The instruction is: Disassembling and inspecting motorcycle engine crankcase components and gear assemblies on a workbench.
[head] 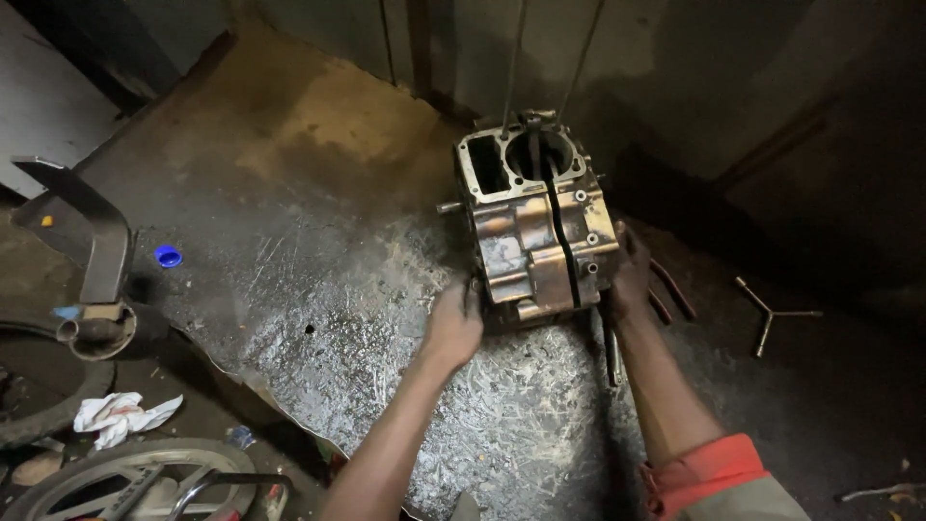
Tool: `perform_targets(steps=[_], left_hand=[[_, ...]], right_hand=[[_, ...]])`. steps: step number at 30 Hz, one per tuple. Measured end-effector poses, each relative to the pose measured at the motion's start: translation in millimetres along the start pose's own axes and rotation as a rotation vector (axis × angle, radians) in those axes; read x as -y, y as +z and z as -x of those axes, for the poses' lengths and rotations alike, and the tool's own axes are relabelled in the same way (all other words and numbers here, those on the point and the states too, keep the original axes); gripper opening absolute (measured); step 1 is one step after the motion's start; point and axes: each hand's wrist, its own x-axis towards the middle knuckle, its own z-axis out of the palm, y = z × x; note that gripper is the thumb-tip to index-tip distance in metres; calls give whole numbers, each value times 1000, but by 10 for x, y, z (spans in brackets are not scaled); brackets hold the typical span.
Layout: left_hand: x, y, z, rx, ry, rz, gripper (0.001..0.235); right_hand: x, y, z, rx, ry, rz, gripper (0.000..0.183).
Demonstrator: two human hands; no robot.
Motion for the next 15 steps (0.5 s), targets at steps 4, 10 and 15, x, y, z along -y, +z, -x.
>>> perform_targets(steps=[4,10,15], left_hand=[[-89,159,57,-71,-24,-1,40],[-415,10,31,9,-298,-45,44],[-238,59,53,-42,-63,-220,36]], right_hand=[[195,24,142,-16,-14,33,30],[-183,-38,-89,-10,-22,15,30],[-254,-104,-132,-9,47,52,35]])
